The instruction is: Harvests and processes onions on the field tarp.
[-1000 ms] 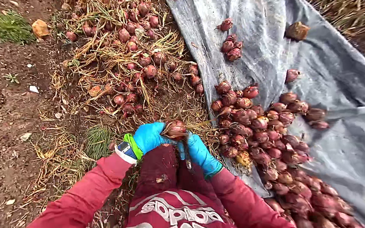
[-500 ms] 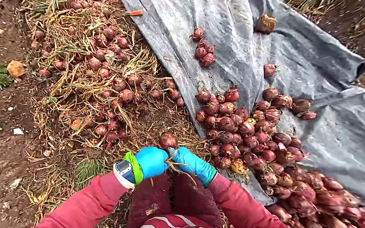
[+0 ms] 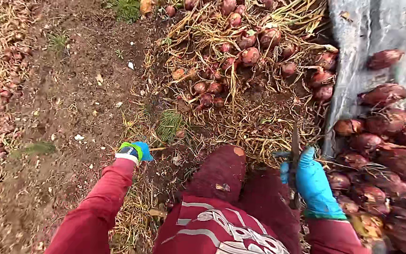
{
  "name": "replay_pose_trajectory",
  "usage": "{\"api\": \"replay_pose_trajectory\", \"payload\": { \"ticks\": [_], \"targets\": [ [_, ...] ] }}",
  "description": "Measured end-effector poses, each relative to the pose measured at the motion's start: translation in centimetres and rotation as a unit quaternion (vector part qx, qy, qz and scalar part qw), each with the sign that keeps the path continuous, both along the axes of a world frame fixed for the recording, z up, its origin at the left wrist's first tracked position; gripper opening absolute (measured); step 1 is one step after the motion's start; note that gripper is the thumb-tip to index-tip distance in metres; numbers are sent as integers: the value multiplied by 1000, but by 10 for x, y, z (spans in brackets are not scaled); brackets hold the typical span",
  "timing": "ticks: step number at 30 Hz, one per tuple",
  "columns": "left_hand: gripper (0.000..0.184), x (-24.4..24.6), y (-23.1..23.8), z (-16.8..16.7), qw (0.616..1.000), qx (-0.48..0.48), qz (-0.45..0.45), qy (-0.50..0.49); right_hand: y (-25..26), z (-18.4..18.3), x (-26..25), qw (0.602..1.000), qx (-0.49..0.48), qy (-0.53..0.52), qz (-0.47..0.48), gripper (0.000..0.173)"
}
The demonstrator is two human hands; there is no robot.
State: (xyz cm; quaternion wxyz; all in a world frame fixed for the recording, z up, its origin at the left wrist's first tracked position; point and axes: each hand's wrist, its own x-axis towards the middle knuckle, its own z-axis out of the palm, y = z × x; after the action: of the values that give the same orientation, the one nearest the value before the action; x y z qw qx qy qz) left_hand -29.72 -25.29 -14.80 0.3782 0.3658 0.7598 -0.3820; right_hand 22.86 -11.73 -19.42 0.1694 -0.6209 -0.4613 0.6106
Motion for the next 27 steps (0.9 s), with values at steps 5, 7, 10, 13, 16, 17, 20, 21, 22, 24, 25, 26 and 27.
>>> {"api": "replay_pose_trajectory", "payload": {
  "ticks": [5, 7, 10, 13, 16, 17, 20, 21, 22, 24, 25, 26, 27],
  "targets": [
    [20, 25, -2, -66, 958, 247, 109, -101, -56, -6, -35, 998, -40, 37, 18, 88],
    [22, 27, 40, -102, 939, 293, 135, -117, -59, 0, -38, 998, -47, 34, 8, 86],
    [33, 19, 93, -167, 946, 268, 134, -121, -60, 6, -32, 997, -77, 4, -16, 81],
    [48, 28, 104, -211, 963, 202, 89, -153, -59, 4, -19, 993, -112, -34, -25, 81],
    [64, 43, 80, -222, 967, 207, 91, -116, -49, -6, -16, 988, -142, -58, -31, 77],
    [67, 44, 66, -225, 965, 218, 108, -97, -45, -11, -18, 987, -148, -62, -33, 76],
    [69, 49, 28, -221, 945, 232, 224, -55, -31, -27, -33, 986, -155, -52, -27, 77],
    [69, 54, 24, -215, 933, 235, 267, -54, -26, -31, -40, 987, -155, -45, -23, 78],
    [72, 61, 26, -206, 918, 245, 305, -69, -23, -34, -47, 987, -158, -35, -21, 79],
    [77, 81, 42, -177, 877, 288, 361, -133, -17, -36, -66, 986, -166, -6, -13, 79],
    [78, 95, 53, -157, 849, 313, 384, -184, -15, -35, -76, 985, -173, 8, -4, 79],
    [79, 111, 64, -133, 822, 333, 392, -244, -15, -35, -85, 984, -178, 28, 12, 79],
    [79, 127, 77, -108, 806, 346, 375, -300, -14, -35, -93, 982, -178, 53, 32, 79]
  ]
}}
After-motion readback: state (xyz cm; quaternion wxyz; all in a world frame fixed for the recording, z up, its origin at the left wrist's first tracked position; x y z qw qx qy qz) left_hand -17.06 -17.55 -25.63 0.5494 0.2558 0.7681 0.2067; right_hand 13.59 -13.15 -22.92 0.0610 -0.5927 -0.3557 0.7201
